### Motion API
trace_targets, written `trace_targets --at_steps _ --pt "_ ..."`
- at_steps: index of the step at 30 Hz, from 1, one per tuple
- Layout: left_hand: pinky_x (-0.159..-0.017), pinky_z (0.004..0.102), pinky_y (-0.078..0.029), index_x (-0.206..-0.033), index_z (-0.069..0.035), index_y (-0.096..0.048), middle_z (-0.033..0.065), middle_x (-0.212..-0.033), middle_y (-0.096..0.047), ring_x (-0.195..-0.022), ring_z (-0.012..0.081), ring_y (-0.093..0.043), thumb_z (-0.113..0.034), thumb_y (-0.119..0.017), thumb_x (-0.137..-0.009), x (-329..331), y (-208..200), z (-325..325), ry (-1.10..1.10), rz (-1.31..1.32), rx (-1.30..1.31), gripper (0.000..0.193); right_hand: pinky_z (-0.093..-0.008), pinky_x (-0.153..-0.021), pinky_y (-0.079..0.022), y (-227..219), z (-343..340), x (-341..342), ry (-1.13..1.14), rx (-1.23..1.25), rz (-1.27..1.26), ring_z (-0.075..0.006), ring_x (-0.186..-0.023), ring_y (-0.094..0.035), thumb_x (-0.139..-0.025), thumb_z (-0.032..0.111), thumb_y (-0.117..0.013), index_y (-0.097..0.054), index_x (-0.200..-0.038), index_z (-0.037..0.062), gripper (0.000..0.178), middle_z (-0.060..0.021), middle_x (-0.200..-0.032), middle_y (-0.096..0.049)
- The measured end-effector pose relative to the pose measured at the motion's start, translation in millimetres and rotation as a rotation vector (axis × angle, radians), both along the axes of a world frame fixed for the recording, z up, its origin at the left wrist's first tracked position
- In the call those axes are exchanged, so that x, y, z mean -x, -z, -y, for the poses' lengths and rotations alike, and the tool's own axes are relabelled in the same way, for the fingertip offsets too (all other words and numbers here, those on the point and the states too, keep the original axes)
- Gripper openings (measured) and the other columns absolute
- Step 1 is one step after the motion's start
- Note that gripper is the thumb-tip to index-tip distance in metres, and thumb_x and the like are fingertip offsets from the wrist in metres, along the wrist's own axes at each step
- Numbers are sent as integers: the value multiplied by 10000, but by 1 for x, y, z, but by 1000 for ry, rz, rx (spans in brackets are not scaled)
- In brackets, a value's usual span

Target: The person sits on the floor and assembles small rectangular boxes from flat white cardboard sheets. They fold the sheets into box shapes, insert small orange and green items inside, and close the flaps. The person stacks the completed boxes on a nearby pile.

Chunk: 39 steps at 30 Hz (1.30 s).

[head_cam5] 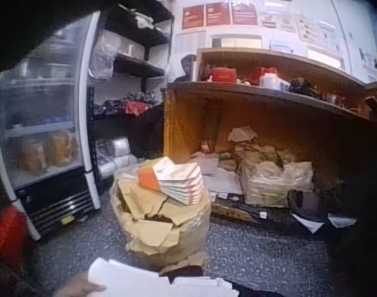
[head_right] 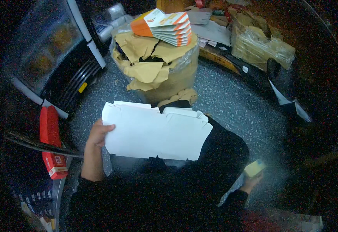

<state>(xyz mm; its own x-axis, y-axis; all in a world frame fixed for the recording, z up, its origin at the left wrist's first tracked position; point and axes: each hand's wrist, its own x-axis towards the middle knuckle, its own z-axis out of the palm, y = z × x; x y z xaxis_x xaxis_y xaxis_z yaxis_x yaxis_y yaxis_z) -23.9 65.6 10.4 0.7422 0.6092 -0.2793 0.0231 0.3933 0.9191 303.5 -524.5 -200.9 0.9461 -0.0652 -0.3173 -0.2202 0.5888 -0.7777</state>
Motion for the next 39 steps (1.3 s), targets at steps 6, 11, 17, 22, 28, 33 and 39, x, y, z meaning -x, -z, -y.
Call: trace_targets --at_steps 6,11,17,22,28,33,39 --pt "-808 317 -416 -1099 24 -491 103 -983 -578 -883 204 -556 -120 -686 -581 32 -30 -12 -15 -54 -249 572 -405 -908 -343 42 -20 50 134 -198 -256 -277 -1105 -426 -796 452 -441 -386 -1244 85 582 -104 -1227 -431" --pt "-825 310 -402 -1063 1 -494 86 -983 -576 -891 202 -552 -133 -716 -522 70 -54 -28 -158 56 -369 600 -397 -936 -304 29 -22 21 86 172 -340 -273 -1149 -379 -814 412 -454 -359 -1262 76 568 -117 -1271 -382" --pt "-877 329 -374 -1115 6 -449 89 -1052 -547 -963 209 -524 -166 -737 -568 103 -31 -33 -408 262 -419 641 -387 -969 -257 -109 -111 -12 51 816 297 -268 -1201 -324 -835 363 -469 -327 -1284 65 557 -131 -1323 -324" --pt "-857 334 -396 -1094 11 -463 88 -1044 -550 -957 214 -529 -143 -740 -592 108 3 -39 -475 389 -347 593 -401 -1004 -214 -237 -330 99 -1038 553 855 -292 -1238 -271 -543 248 -784 -44 -1357 44 1119 -181 -1344 -263" --pt "-856 367 -401 -1038 29 -480 137 -1025 -560 -949 248 -539 -200 -756 -591 129 -2 -28 -470 376 -395 573 -294 -875 -379 -201 -405 141 -1260 480 580 -162 -1015 -495 -627 55 -696 -487 -1059 17 481 -104 -1095 -523" --pt "-837 358 -414 -958 -51 -483 178 -1026 -557 -977 267 -536 -187 -735 -625 169 77 -50 -211 265 -294 439 -329 -805 -450 -136 -429 157 -1335 102 620 -202 -915 -563 -662 106 -692 -551 -930 28 313 -123 -983 -579" --pt "-739 317 -456 -957 -4 -468 109 -898 -579 -827 184 -563 -133 -723 -631 133 89 -38 -684 217 -600 433 -278 -757 -437 -147 -450 169 -1257 512 628 -165 -841 -560 -713 80 -647 -568 -926 14 237 -59 -899 -588"
